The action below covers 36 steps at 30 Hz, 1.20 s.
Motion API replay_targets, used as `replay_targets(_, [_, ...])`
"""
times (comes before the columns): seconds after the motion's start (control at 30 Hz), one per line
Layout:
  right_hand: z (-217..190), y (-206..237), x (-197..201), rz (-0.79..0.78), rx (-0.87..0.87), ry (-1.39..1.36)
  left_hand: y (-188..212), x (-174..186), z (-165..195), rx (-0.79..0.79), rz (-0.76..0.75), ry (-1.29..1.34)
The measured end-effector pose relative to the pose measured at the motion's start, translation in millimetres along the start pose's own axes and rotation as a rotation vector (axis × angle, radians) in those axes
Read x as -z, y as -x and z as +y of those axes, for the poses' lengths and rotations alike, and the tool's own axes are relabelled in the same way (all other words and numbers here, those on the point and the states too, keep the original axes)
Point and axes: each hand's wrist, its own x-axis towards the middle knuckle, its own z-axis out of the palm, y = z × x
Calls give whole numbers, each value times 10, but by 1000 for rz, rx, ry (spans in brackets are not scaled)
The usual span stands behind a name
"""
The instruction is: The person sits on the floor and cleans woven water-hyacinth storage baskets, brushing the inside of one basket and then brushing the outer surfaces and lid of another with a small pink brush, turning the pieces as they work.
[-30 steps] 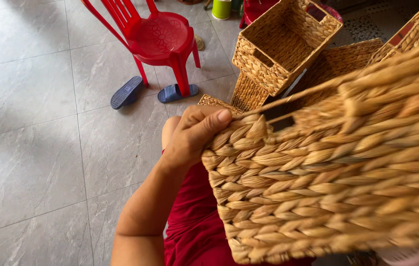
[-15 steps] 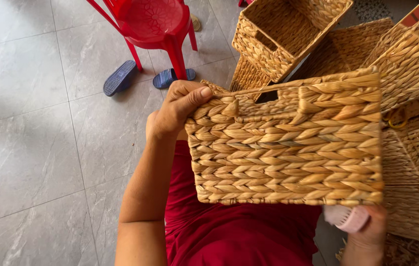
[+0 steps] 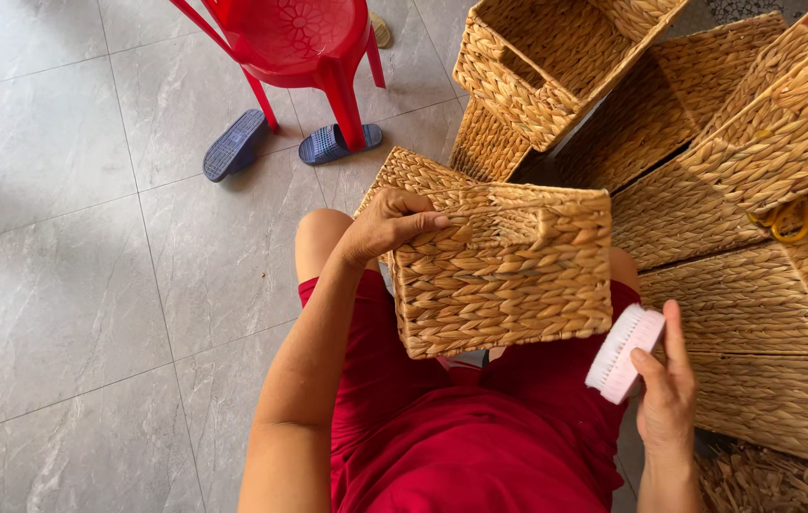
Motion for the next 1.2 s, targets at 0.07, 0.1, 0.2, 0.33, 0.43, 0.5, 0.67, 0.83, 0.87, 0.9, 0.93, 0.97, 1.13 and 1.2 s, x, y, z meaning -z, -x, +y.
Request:
replay_targets(0.07, [-18,-9,9,3,48,11,5,6,19,19,-31,-42])
replay_targets(0.1, [-43,-28,-6,3,74,43,16,-10,34,53,-31,-11])
replay_targets(0.2, [-163,-142,-218,-24,400,290,-31,-67,85,74,29,-67])
replay_targets(0.33, [-413,-223,-906,-113,677,451,-74,-270,99,-12,289,-327])
replay_targets(0.43, [-500,-130,-1602,-266,804,555,-61,-420,68,26,394,-291])
replay_targets(0.5, [-474,-68,-2009,-364,919,659,-65,-441,36,96,393,-227])
replay_targets(0.67, [-235,-128,-2036,-369,901,782,1,-310,-59,115,319,-70])
replay_targets(0.83, [-124,-486,-979,-87,824,889,49,-261,-95,141,323,-52])
replay_targets(0.87, [-137,-565,-753,0,807,933,40,-275,-95,141,321,-21])
replay_targets(0.9, [-160,-583,-544,52,705,916,17,-285,-94,107,333,-48])
replay_targets(0.93, [-155,-585,-426,99,604,899,-3,-321,-97,73,349,-72])
replay_targets(0.97, [-122,-595,-406,100,623,905,-10,-360,-103,49,367,-95])
replay_targets(1.13, [1,-334,-1154,9,703,877,-92,-411,-190,172,388,-7])
replay_targets(1.2, [-96,-196,-1513,-113,739,834,-74,-401,-211,149,396,20])
